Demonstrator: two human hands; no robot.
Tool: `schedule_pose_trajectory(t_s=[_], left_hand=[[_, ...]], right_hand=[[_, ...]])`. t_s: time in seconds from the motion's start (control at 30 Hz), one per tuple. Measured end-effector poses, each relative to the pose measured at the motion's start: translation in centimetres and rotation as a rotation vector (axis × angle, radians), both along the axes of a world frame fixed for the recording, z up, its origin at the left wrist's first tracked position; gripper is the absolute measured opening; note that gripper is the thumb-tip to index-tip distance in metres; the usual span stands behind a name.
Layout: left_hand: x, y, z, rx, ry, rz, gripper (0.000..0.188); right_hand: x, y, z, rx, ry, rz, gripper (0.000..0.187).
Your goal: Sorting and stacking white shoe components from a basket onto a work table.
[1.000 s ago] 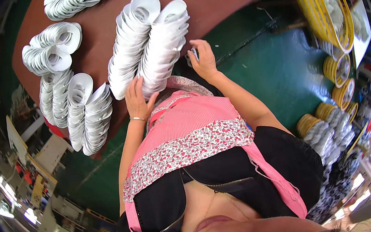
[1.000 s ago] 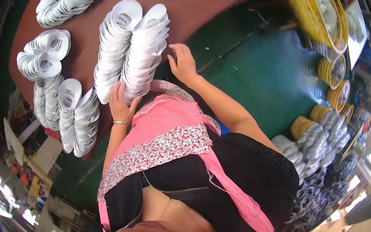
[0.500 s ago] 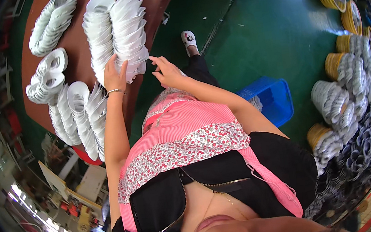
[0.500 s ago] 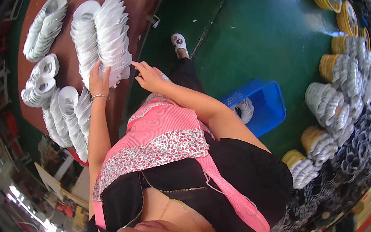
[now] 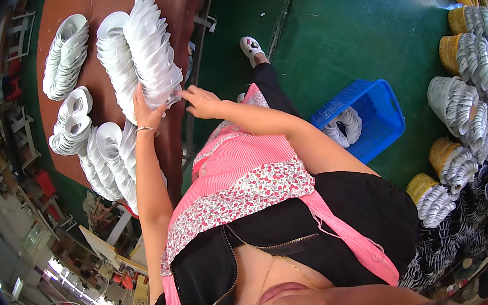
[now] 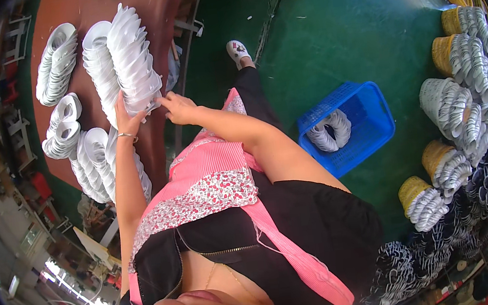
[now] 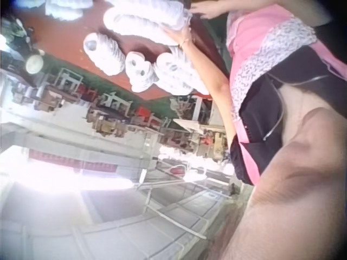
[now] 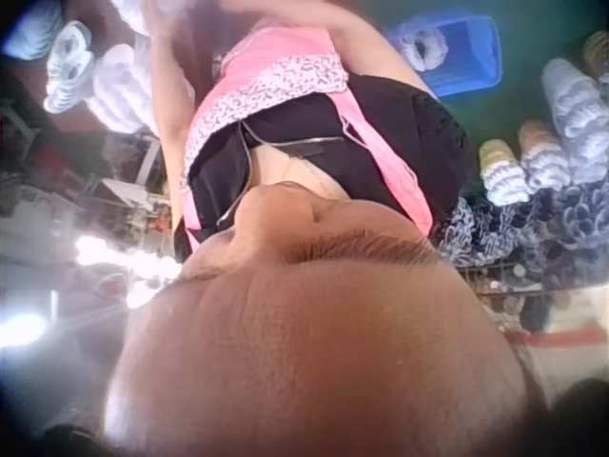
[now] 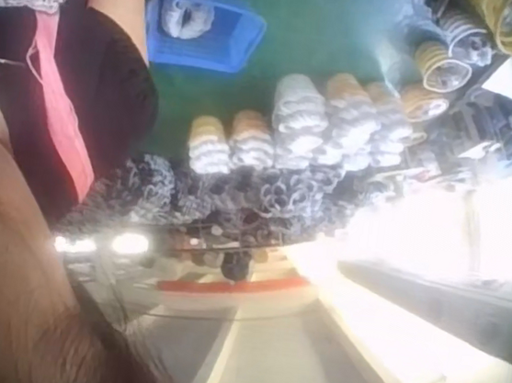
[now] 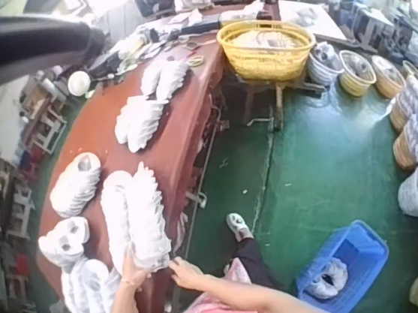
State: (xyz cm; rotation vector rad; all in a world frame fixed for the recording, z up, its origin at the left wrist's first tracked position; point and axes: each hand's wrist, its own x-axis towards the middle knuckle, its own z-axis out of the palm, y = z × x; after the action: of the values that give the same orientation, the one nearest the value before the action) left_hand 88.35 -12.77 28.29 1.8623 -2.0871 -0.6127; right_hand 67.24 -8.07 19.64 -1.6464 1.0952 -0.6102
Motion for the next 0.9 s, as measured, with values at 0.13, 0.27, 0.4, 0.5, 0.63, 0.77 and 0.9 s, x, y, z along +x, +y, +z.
schedule_pose_trajectory(t_s=[0.13,0.27,0.4,0.5,0.63,0.77,0.9], left_hand=[[0.5,-0.1,-0.4,0.013,-0.023,-0.008,0.098],[-1.0,-0.3,-0.2,-0.099,-0.083,0.063,0.089],[-6.2,0.2,3.2,-0.251,-0.340,-0.155,0.068],[-7.0,1.4,2.9,-0.283,-0.520,-0.379,0.057],[-7.5,2.4,2.2,-0.174,-0.652,-0.222,0.050],[-6.9,2.4,1.9,-0.158,-0.666,-0.261,0.044],[-6.8,2.3,2.3,-0.118,-0.640,-0.244,0.041]], right_hand=[[0.3,0.3,-0.1,0.018,0.062,0.102,0.070],[-0.1,-0.5,0.1,0.012,0.087,0.201,0.073],[-0.3,-0.9,0.0,0.054,0.103,0.308,0.077],[-1.0,-1.6,0.3,0.114,0.091,0.418,0.080],[-1.7,-2.5,-0.1,0.159,0.073,0.518,0.075],[-2.6,-3.8,-0.3,0.039,0.005,0.449,0.060],[-2.5,-4.8,0.6,-0.063,-0.142,-0.143,0.042]])
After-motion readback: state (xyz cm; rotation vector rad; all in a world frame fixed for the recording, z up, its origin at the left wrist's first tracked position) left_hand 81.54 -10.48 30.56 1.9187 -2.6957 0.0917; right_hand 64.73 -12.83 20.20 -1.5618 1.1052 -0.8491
